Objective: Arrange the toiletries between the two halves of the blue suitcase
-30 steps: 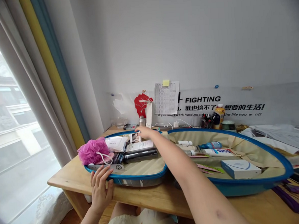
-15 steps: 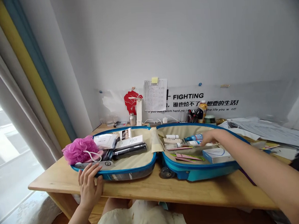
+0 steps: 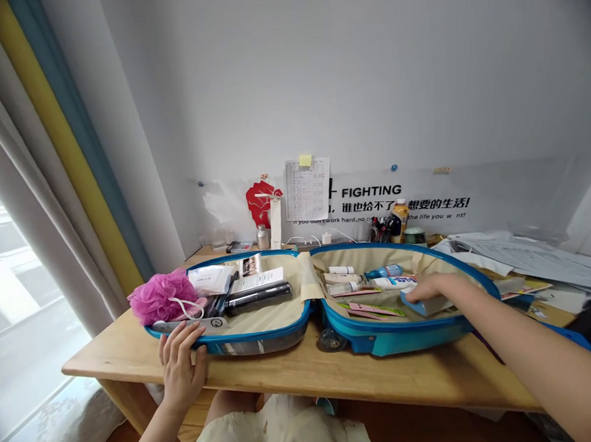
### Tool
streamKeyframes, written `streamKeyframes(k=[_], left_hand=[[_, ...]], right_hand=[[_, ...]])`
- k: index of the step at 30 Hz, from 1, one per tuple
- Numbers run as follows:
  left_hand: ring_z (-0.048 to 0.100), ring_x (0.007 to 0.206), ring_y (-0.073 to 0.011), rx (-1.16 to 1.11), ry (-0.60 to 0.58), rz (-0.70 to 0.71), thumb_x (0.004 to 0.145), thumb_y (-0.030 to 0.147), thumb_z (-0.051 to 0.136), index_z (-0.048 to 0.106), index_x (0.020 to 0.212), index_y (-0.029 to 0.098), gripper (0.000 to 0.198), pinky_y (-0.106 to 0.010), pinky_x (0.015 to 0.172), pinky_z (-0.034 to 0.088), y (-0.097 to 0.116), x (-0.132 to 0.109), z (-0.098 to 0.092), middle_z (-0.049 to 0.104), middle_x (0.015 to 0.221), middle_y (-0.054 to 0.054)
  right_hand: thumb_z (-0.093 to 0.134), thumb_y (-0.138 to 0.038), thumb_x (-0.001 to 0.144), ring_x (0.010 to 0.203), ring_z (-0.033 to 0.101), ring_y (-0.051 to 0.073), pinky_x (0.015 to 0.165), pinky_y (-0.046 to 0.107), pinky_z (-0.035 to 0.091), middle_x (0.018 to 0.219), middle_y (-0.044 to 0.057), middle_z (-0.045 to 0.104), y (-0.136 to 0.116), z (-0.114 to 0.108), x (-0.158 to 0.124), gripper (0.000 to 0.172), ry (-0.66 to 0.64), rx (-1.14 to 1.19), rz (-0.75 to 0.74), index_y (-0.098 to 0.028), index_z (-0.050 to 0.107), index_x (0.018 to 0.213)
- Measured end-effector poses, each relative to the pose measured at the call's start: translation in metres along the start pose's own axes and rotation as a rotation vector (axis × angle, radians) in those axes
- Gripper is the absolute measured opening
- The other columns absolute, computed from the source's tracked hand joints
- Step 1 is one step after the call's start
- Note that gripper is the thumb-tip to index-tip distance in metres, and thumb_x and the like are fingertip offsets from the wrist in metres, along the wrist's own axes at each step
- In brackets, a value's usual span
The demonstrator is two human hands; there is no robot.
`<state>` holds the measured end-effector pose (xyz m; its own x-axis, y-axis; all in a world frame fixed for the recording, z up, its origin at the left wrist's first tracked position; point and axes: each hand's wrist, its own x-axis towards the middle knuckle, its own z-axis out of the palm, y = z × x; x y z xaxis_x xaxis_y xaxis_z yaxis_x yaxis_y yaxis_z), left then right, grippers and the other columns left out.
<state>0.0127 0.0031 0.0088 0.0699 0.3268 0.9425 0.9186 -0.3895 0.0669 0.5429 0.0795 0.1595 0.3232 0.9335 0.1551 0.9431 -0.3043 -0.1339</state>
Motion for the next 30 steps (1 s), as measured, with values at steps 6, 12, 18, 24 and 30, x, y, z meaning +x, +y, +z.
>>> streamKeyframes(k=[6,12,18,24,30], left_hand=[[0.046,0.127,-0.0226,-0.001,-0.009,0.0,0.091,0.021,0.046,0.056,0.115,0.021,0.027,-0.045,0.115,0.019,0.0,-0.001,0.0,0.063,0.116,-0.009],[0.047,0.127,-0.0231,-0.004,-0.017,-0.023,0.091,0.023,0.046,0.057,0.117,0.023,0.028,-0.046,0.115,0.019,0.0,-0.002,0.001,0.064,0.116,-0.008],[0.048,0.126,-0.0236,0.011,-0.024,-0.026,0.091,0.024,0.045,0.056,0.119,0.022,0.03,-0.047,0.115,0.02,0.0,-0.004,0.002,0.064,0.116,-0.009],[0.048,0.125,-0.0229,0.011,-0.018,-0.017,0.09,0.021,0.045,0.058,0.116,0.023,0.029,-0.046,0.115,0.02,0.001,-0.003,0.002,0.064,0.116,-0.008],[0.048,0.125,-0.0232,0.016,-0.021,-0.015,0.091,0.022,0.045,0.057,0.116,0.022,0.028,-0.046,0.115,0.02,0.001,-0.003,0.001,0.064,0.116,-0.009]], right_hand=[[0.066,-0.045,0.076,0.104,0.058,0.029,0.087,0.038,0.044,0.126,0.022,0.053,-0.065,-0.057,0.015,0.065,-0.129,-0.042,-0.158,-0.016,0.05,0.133],[0.053,-0.062,0.077,0.109,0.055,0.029,0.083,0.034,0.046,0.133,0.017,0.046,-0.203,-0.056,0.011,0.075,-0.133,0.053,-0.311,-0.023,0.04,0.139],[0.059,-0.059,0.078,0.122,0.045,0.029,0.094,0.043,0.044,0.14,0.014,0.039,-0.311,-0.011,-0.006,0.073,-0.111,0.036,-0.319,-0.021,0.041,0.137],[0.056,-0.048,0.087,0.122,0.047,0.027,0.094,0.048,0.047,0.142,0.012,0.039,-0.346,0.017,-0.01,0.057,-0.133,-0.027,-0.202,-0.02,0.044,0.135],[0.055,-0.044,0.089,0.115,0.053,0.023,0.094,0.046,0.048,0.133,0.01,0.05,-0.336,0.026,0.001,0.047,-0.186,-0.044,-0.226,-0.019,0.05,0.128]])
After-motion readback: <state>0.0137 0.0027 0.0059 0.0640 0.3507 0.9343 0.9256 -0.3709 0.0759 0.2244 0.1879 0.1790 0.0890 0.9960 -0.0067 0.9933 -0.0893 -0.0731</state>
